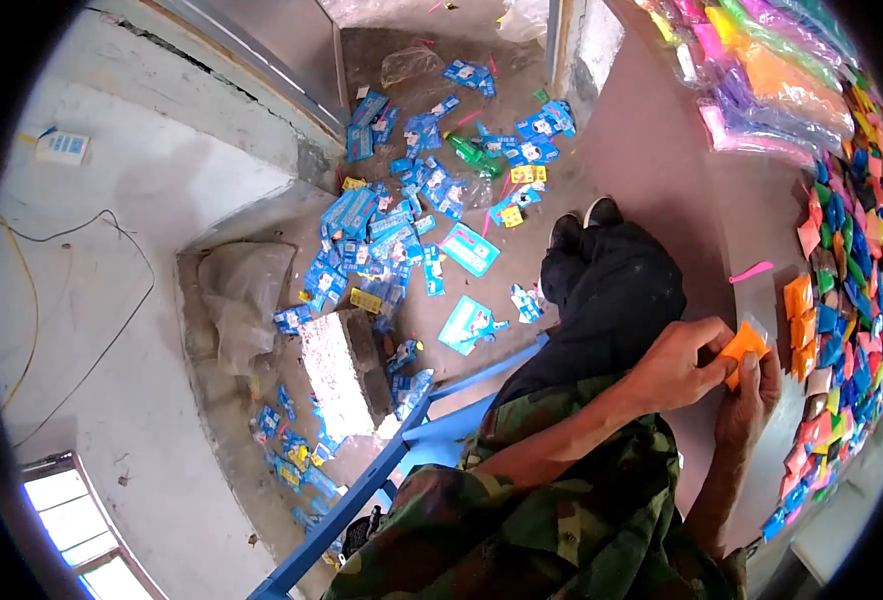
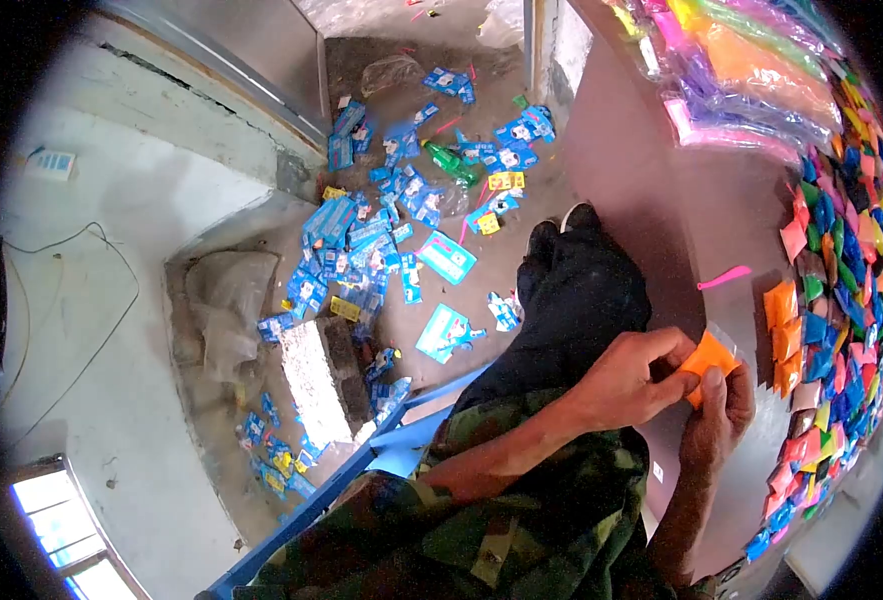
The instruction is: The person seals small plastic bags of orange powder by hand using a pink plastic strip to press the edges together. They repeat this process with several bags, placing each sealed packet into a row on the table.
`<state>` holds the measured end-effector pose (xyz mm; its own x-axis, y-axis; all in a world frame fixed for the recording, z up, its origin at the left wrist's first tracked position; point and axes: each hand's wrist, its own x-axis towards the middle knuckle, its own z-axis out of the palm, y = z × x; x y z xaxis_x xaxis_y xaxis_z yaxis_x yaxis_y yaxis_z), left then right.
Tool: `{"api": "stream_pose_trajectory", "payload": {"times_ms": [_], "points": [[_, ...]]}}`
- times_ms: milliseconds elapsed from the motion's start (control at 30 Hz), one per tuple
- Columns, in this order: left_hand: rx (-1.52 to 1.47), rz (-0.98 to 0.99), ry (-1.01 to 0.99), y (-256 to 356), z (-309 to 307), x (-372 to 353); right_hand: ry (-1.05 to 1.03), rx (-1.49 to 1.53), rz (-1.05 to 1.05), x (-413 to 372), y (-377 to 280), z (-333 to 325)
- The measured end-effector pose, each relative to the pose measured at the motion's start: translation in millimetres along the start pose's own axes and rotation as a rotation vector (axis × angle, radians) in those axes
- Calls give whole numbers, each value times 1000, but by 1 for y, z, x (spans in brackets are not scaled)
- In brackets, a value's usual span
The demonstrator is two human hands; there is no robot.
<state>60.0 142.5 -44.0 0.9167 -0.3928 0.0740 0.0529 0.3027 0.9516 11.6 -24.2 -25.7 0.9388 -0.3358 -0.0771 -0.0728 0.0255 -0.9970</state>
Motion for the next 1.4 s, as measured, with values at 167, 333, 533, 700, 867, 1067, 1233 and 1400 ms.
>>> {"api": "stream_pose_trajectory", "payload": {"times_ms": [167,333,533,700,867,1067,1233,1400], "points": [[-133,-16,-9,1,14,-5,-1,21,-14,-6,-8,-10],[-54,8,-31,-8,17,-9,103,27,14,-16,1,-18],[-83,-36,-75,-3,27,-15,78,83,7,-27,8,-38],[-70,-29,-117,-10,35,-18,84,125,-14,-35,12,-45],[70,-1,-179,-5,32,-20,61,129,35,-43,10,-45],[-116,32,-74,-7,46,-23,43,195,-8,-37,16,-50],[30,-19,-134,-3,40,-19,-12,206,-9,-40,18,-53],[-3,0,-136,-2,46,-21,73,170,-36,-41,26,-59]]}}
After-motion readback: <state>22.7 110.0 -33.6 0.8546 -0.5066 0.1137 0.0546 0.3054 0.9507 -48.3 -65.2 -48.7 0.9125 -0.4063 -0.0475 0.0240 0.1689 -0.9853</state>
